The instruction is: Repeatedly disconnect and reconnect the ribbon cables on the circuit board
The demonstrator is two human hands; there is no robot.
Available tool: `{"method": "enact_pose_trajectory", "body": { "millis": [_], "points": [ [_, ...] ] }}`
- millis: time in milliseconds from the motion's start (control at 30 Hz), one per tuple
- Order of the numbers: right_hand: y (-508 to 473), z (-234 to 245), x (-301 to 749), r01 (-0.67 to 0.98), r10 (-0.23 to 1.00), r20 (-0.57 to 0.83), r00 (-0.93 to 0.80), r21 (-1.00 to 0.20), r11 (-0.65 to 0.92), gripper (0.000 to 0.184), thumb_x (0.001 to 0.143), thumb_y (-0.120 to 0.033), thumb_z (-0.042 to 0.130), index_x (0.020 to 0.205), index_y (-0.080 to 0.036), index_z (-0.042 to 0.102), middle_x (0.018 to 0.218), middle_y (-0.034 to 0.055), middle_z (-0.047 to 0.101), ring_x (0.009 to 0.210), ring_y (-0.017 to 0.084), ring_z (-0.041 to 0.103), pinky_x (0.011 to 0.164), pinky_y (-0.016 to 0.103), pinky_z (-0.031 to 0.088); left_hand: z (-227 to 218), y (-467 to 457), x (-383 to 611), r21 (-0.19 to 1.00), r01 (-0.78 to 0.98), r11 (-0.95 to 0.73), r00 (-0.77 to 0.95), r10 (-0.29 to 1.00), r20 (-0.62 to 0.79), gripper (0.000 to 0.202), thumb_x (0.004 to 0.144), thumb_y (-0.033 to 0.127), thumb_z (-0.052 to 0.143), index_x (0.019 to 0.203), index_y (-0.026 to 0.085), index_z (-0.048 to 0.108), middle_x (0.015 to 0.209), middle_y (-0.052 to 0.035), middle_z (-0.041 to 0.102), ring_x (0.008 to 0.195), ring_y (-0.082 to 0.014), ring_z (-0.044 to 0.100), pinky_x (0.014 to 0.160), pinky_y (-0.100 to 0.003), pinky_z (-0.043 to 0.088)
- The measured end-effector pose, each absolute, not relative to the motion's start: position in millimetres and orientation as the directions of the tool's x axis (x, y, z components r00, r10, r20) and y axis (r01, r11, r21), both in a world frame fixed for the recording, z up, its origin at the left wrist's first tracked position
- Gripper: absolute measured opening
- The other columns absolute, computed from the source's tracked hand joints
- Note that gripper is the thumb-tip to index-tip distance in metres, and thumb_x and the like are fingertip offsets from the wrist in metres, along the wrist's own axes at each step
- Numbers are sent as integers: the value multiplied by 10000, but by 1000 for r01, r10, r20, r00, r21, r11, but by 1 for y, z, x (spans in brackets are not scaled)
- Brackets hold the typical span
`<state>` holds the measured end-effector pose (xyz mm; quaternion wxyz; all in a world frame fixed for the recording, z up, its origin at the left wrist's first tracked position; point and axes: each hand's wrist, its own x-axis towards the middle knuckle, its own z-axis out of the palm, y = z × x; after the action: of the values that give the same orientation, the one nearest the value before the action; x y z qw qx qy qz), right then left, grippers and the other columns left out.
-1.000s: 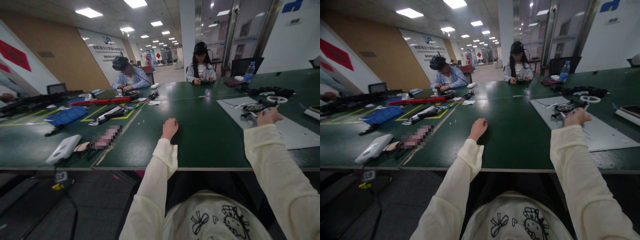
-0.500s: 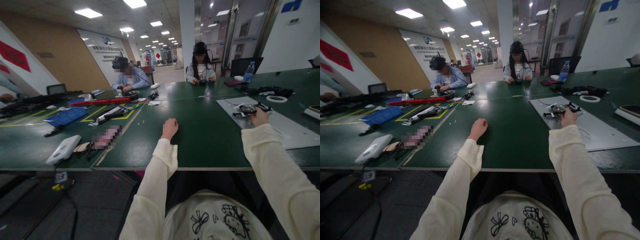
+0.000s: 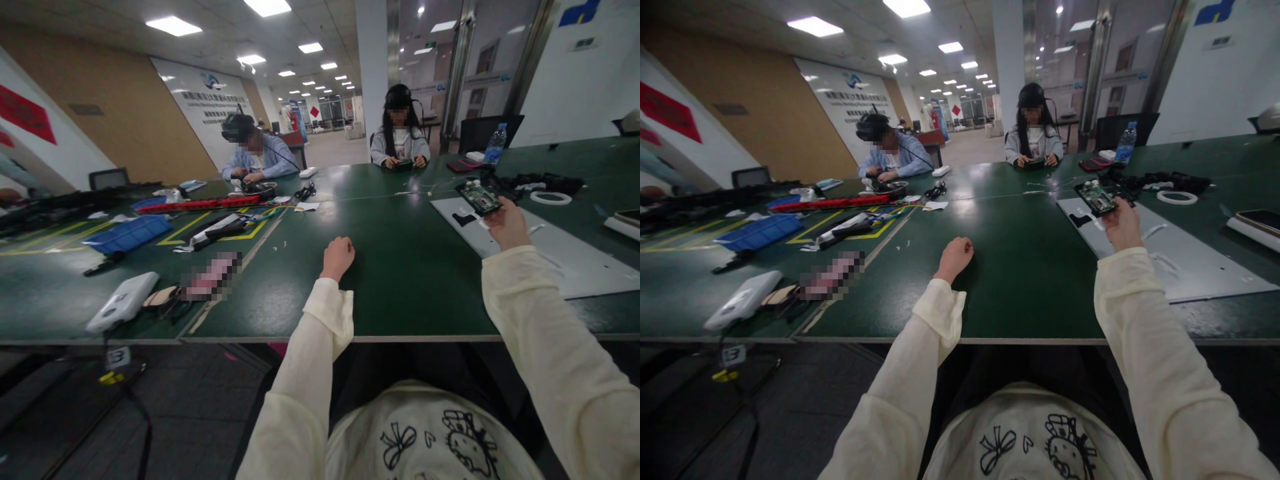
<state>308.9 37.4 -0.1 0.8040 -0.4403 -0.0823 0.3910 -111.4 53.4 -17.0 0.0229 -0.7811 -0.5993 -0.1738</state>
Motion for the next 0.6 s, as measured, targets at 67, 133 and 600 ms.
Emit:
{"method": "enact_pose_trajectory", "body": {
  "millis": [67, 133, 600],
  "points": [
    [42, -3, 294, -550, 760, -204, 618, -802, 232, 163, 905, -174, 550, 748, -211, 531, 606, -47, 542, 554, 77, 524, 521, 178, 443, -16, 52, -110, 181, 944, -278, 213, 926, 311, 166, 900, 195, 471, 939, 193, 633, 980, -88, 630, 923, -217, 617, 807, -330, 489],
    [45, -7, 277, -531, 800, -232, 553, -839, 124, 150, 905, -180, 562, 761, -216, 544, 582, -46, 540, 549, 90, 527, 526, 189, 454, -14, 51, -109, 198, 943, -268, 190, 921, 341, 162, 902, 193, 473, 967, 194, 621, 993, -90, 624, 914, -220, 617, 798, -335, 489],
    [29, -32, 165, 45, 981, -130, -147, -991, -124, 208, 921, -321, 590, 1003, -137, 644, 948, 89, 712, 766, 160, 662, 698, 256, 533, -14, 52, -94, 232, 788, -570, 352, 727, 590, 317, 984, 361, 415, 1207, 172, 539, 1173, -114, 596, 1093, -228, 557, 1002, -392, 437]
  ]
}}
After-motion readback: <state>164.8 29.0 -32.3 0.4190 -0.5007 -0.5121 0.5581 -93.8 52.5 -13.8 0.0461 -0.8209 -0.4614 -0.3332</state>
